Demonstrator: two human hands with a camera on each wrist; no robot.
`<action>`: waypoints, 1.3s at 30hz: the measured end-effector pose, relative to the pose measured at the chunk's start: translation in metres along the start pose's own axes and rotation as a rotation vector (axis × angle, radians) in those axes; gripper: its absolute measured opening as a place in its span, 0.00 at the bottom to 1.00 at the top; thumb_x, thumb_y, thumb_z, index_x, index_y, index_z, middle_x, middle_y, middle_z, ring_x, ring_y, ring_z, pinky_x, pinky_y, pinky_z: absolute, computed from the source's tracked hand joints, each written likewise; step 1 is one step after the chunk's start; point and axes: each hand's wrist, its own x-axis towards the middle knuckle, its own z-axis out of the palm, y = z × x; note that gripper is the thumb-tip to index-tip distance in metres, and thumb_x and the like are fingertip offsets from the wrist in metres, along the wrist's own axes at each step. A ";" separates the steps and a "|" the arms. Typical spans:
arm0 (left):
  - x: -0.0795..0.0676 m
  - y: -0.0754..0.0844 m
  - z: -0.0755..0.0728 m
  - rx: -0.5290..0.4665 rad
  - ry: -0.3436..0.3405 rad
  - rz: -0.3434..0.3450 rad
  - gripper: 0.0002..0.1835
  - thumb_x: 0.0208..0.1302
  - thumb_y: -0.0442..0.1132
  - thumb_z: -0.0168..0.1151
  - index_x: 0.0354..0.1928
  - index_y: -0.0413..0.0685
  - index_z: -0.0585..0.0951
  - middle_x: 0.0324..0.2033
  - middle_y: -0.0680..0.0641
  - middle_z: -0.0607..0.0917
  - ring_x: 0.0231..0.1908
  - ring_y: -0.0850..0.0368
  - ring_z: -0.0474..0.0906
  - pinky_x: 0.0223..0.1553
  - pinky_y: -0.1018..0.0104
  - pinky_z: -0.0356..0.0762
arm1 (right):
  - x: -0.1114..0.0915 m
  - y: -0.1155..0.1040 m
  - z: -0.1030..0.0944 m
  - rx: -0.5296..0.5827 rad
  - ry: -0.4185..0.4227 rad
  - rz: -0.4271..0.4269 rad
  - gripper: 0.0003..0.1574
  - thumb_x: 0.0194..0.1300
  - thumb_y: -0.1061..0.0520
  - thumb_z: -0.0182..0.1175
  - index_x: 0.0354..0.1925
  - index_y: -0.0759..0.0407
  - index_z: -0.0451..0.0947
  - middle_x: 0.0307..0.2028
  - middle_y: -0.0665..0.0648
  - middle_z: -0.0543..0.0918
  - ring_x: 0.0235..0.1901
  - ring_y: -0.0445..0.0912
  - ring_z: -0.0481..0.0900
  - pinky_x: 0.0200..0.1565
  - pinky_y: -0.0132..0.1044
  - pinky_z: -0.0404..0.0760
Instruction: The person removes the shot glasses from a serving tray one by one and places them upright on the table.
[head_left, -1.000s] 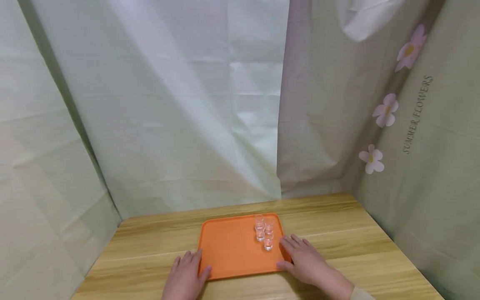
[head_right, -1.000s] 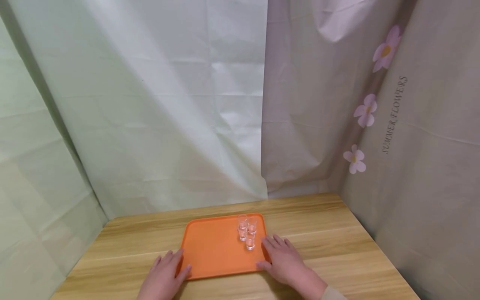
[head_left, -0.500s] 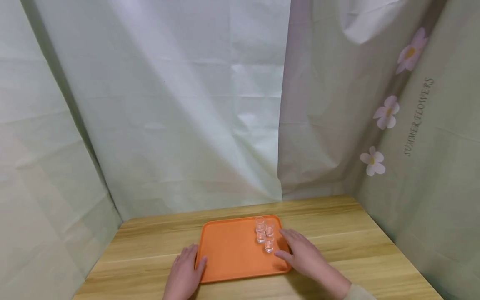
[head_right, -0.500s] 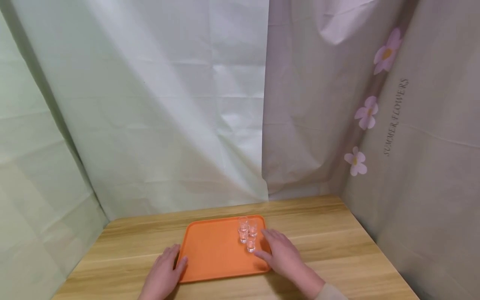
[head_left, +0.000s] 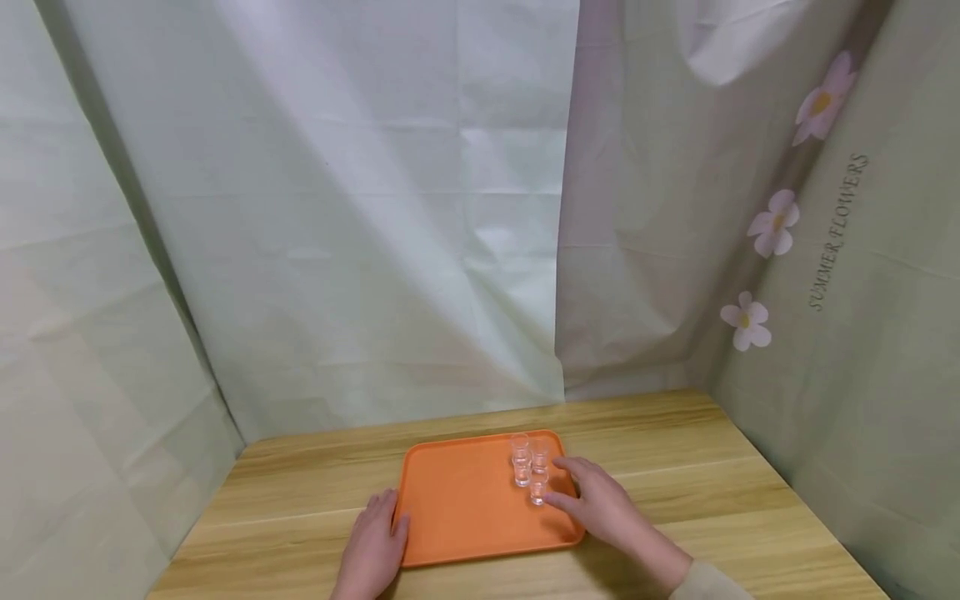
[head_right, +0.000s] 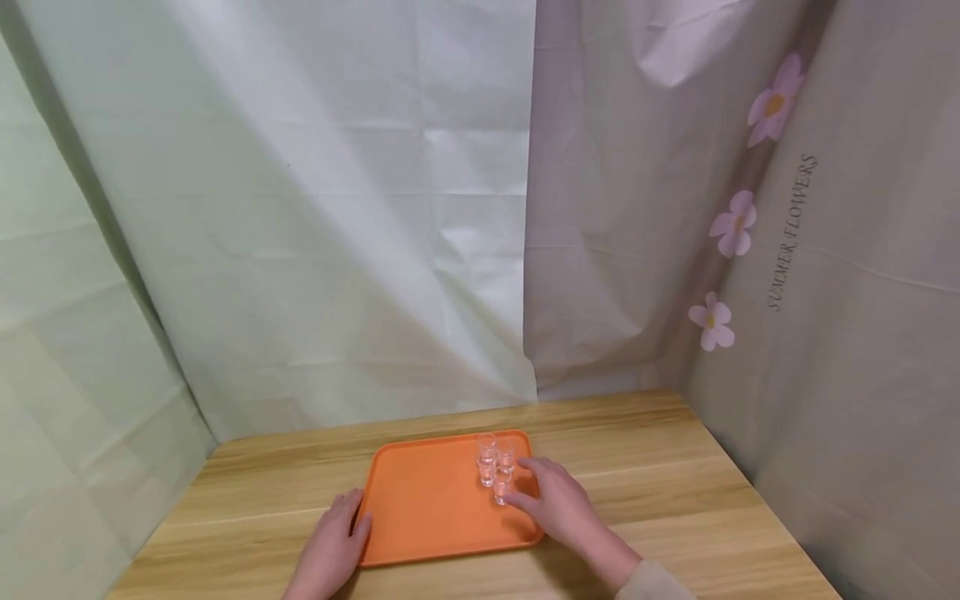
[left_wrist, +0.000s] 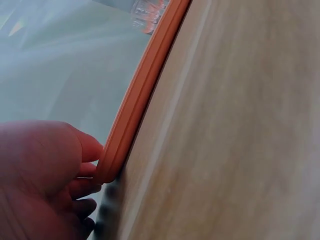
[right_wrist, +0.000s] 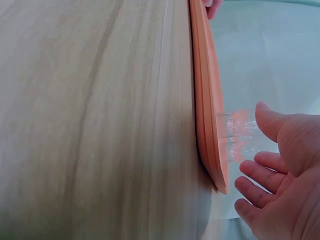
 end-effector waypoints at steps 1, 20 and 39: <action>0.000 -0.001 0.000 -0.002 -0.002 -0.001 0.26 0.72 0.37 0.57 0.66 0.27 0.71 0.64 0.26 0.72 0.68 0.26 0.60 0.69 0.34 0.58 | 0.001 0.000 0.001 0.013 0.000 -0.002 0.39 0.62 0.39 0.69 0.65 0.57 0.76 0.61 0.56 0.79 0.63 0.57 0.74 0.63 0.57 0.74; -0.003 -0.012 0.003 -0.038 0.015 0.031 0.25 0.68 0.30 0.57 0.66 0.29 0.72 0.63 0.28 0.75 0.68 0.28 0.63 0.69 0.34 0.59 | 0.009 -0.002 0.014 0.124 -0.012 -0.011 0.33 0.60 0.44 0.72 0.58 0.59 0.79 0.50 0.54 0.84 0.48 0.49 0.82 0.51 0.48 0.83; -0.002 -0.016 0.006 -0.046 0.001 0.033 0.26 0.67 0.30 0.58 0.67 0.30 0.71 0.64 0.28 0.74 0.69 0.29 0.62 0.69 0.34 0.58 | 0.013 -0.005 0.020 0.093 0.003 0.034 0.24 0.59 0.45 0.74 0.50 0.53 0.80 0.42 0.48 0.83 0.43 0.45 0.81 0.46 0.44 0.81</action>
